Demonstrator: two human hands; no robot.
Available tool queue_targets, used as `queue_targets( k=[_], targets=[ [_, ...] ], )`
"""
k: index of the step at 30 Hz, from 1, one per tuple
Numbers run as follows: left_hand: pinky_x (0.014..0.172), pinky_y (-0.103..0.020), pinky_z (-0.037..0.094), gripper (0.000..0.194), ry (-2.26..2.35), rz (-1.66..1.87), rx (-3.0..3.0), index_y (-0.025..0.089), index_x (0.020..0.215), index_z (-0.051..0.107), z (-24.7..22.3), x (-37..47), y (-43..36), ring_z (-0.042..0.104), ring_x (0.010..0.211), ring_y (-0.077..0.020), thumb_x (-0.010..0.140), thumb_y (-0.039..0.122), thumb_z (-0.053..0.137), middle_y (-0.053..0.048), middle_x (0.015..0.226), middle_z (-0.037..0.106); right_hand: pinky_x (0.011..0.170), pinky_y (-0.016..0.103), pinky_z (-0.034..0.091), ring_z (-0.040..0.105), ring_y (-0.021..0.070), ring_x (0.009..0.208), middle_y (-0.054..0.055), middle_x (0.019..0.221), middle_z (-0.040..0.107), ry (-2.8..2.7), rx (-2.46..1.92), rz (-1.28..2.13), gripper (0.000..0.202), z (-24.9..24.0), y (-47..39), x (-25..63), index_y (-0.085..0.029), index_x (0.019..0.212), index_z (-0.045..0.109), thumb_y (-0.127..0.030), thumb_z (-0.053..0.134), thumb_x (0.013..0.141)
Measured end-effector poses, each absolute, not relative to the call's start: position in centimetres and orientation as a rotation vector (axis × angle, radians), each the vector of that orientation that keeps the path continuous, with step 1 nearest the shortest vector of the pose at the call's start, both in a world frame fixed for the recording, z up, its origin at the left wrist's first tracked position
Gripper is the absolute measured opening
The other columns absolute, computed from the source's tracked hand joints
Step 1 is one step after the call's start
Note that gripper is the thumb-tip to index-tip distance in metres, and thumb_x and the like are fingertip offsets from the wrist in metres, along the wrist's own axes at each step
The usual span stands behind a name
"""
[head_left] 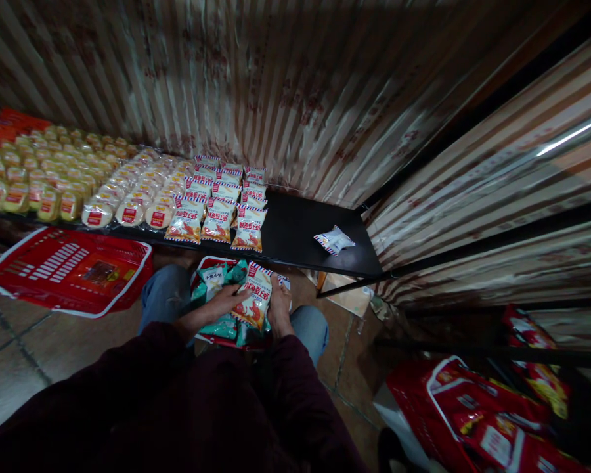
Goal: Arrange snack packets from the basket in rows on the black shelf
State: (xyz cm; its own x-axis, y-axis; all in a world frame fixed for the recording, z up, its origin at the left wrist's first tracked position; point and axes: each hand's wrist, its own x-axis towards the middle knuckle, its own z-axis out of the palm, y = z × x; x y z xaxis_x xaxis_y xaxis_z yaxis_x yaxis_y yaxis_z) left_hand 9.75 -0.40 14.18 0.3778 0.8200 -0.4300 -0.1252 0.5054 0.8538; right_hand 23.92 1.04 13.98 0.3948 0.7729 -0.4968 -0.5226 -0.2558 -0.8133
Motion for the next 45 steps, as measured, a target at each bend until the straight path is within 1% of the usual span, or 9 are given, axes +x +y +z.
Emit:
queue_targets(
  k=[6, 11, 15, 19, 25, 31, 35, 40, 45],
  targets=[
    [0.055, -0.025, 0.045, 0.044, 1.094, 0.820, 0.817, 0.016, 0.068, 0.061, 14.9, 10.2, -0.2, 0.058, 0.056, -0.0139, 0.052, 0.052, 0.079, 0.002, 0.059, 0.063, 0.050, 0.025, 0.051, 0.061, 0.0143, 0.047, 0.000, 0.054, 0.066, -0.235, -1.405, 1.193, 0.036, 15.2, 1.3, 24.0, -0.018, 0.064, 0.056, -0.049, 0.074, 0.065],
    [0.067, -0.030, 0.051, 0.048, 1.055, 0.990, 0.572, 0.016, 0.083, 0.063, 15.0, 10.4, -0.4, 0.064, 0.067, -0.0171, 0.057, 0.055, 0.076, -0.001, 0.071, 0.068, 0.063, 0.028, 0.054, 0.069, 0.0197, 0.076, 0.003, 0.078, 0.072, -0.461, -1.234, 1.431, 0.044, 16.8, 0.7, 23.3, -0.019, 0.088, 0.064, -0.060, 0.059, 0.075],
    [0.072, -0.034, 0.052, 0.055, 1.032, 1.048, 0.468, 0.017, 0.091, 0.063, 14.6, 10.5, -0.6, 0.065, 0.073, -0.0192, 0.057, 0.059, 0.075, -0.004, 0.079, 0.069, 0.070, 0.031, 0.055, 0.067, 0.0224, 0.093, 0.006, 0.101, 0.071, -0.551, -1.124, 1.577, 0.054, 17.0, -0.7, 21.7, -0.020, 0.106, 0.062, -0.064, 0.056, 0.075],
    [0.075, -0.033, 0.050, 0.056, 1.081, 1.144, 0.499, 0.016, 0.089, 0.063, 14.0, 10.4, -0.6, 0.064, 0.077, -0.0194, 0.056, 0.059, 0.074, -0.004, 0.081, 0.069, 0.077, 0.033, 0.055, 0.065, 0.0222, 0.101, 0.003, 0.115, 0.066, -0.586, -1.095, 1.548, 0.054, 16.8, -1.9, 21.0, -0.026, 0.119, 0.055, -0.050, 0.065, 0.073],
    [0.082, -0.033, 0.046, 0.047, 1.187, 1.178, 0.701, 0.016, 0.089, 0.061, 13.8, 10.0, -0.8, 0.061, 0.086, -0.0200, 0.067, 0.057, 0.065, -0.004, 0.088, 0.067, 0.086, 0.033, 0.052, 0.063, 0.0194, 0.100, 0.003, 0.116, 0.066, -0.661, -1.099, 1.482, 0.059, 16.7, -2.7, 20.7, -0.026, 0.122, 0.055, -0.032, 0.074, 0.066],
    [0.086, -0.033, 0.045, 0.040, 1.403, 1.310, 0.843, 0.019, 0.102, 0.055, 13.5, 9.9, -0.5, 0.058, 0.091, -0.0183, 0.070, 0.042, 0.066, -0.005, 0.096, 0.062, 0.100, 0.036, 0.044, 0.054, 0.0204, 0.116, 0.004, 0.130, 0.057, -0.826, -1.254, 1.257, 0.059, 15.6, -2.5, 20.0, -0.024, 0.130, 0.050, -0.033, 0.065, 0.074],
    [0.091, -0.034, 0.043, 0.020, 1.410, 1.310, 0.966, 0.020, 0.088, 0.058, 13.7, 9.7, -0.2, 0.057, 0.092, -0.0183, 0.073, 0.034, 0.060, -0.005, 0.094, 0.061, 0.110, 0.038, 0.032, 0.044, 0.0197, 0.128, 0.005, 0.141, 0.046, -1.003, -1.372, 1.154, 0.062, 15.4, -2.5, 19.8, -0.022, 0.139, 0.039, -0.029, 0.056, 0.080],
    [0.089, -0.032, 0.043, 0.023, 1.342, 1.237, 0.903, 0.021, 0.090, 0.060, 15.1, 9.7, -1.0, 0.057, 0.095, -0.0198, 0.075, 0.038, 0.057, -0.003, 0.095, 0.064, 0.114, 0.038, 0.024, 0.033, 0.0187, 0.137, 0.007, 0.149, 0.035, -1.257, -1.484, 0.993, 0.065, 15.0, -3.0, 19.4, -0.018, 0.146, 0.026, -0.026, 0.046, 0.085],
    [0.087, -0.029, 0.043, 0.025, 1.362, 1.189, 0.896, 0.022, 0.086, 0.060, 16.1, 9.4, -1.7, 0.056, 0.097, -0.0204, 0.075, 0.044, 0.056, -0.002, 0.090, 0.064, 0.116, 0.044, 0.020, 0.023, 0.0214, 0.141, 0.010, 0.152, 0.027, -1.462, -1.537, 0.807, 0.063, 14.0, -3.5, 19.0, -0.014, 0.146, 0.026, -0.022, 0.042, 0.085]
  ],
)
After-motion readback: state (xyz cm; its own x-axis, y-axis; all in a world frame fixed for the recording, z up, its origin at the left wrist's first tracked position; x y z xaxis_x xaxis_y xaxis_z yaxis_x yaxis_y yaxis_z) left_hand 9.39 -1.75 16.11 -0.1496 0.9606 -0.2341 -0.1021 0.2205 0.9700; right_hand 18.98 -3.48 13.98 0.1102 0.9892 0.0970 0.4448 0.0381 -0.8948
